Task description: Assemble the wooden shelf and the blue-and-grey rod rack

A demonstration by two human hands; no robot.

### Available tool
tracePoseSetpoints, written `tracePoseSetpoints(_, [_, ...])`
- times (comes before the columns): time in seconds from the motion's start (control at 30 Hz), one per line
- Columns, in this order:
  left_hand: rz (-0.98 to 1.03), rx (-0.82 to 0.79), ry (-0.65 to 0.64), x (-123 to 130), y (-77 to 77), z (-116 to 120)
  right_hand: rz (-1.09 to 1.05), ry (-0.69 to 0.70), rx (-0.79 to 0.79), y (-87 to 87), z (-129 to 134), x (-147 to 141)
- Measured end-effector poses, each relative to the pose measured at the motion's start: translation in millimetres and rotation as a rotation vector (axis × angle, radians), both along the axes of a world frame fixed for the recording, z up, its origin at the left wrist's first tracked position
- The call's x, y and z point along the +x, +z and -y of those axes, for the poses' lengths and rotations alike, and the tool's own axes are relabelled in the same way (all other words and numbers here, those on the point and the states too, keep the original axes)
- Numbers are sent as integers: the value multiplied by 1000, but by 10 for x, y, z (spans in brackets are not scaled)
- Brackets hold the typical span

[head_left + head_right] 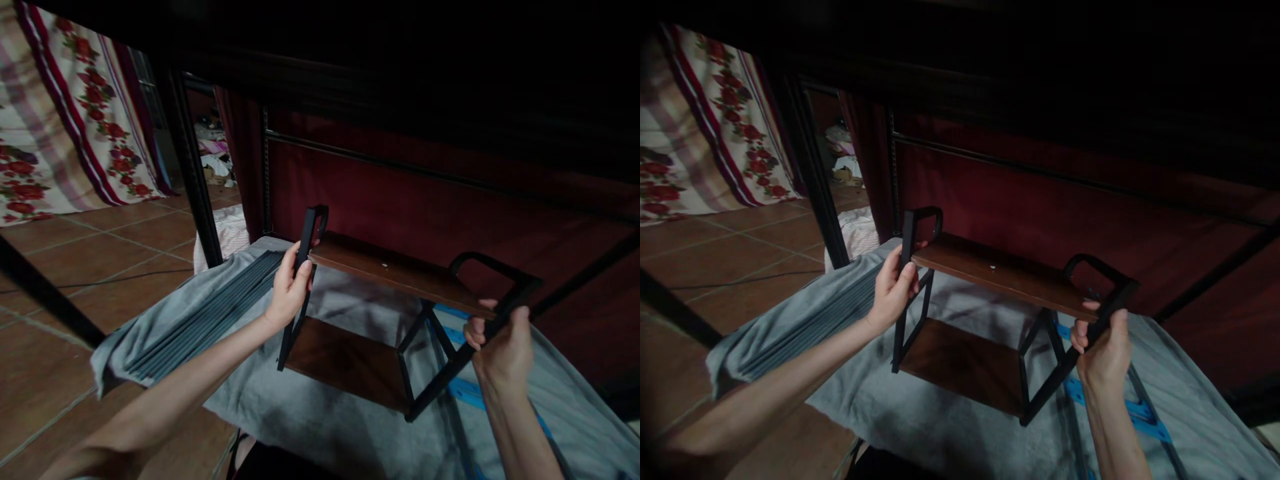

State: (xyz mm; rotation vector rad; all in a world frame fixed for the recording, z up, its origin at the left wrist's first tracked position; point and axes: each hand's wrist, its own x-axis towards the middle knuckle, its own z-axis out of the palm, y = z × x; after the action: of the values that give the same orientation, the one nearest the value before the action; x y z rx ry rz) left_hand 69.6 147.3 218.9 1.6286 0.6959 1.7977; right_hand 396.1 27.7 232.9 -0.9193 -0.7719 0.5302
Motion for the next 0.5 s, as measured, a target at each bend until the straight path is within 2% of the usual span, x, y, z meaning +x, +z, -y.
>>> tracePoseSetpoints(0.13, [-20, 8, 18, -100, -106, 232, 15, -32, 16, -40, 184, -84])
tracePoseSetpoints(0.33, [27, -24, 48, -208, -199, 375, -9, -106, 8, -58, 333, -243])
tracePoseSetpoints(0.5, [42, -40, 70, -294, -343, 550, 39, -139, 27, -202, 524, -336])
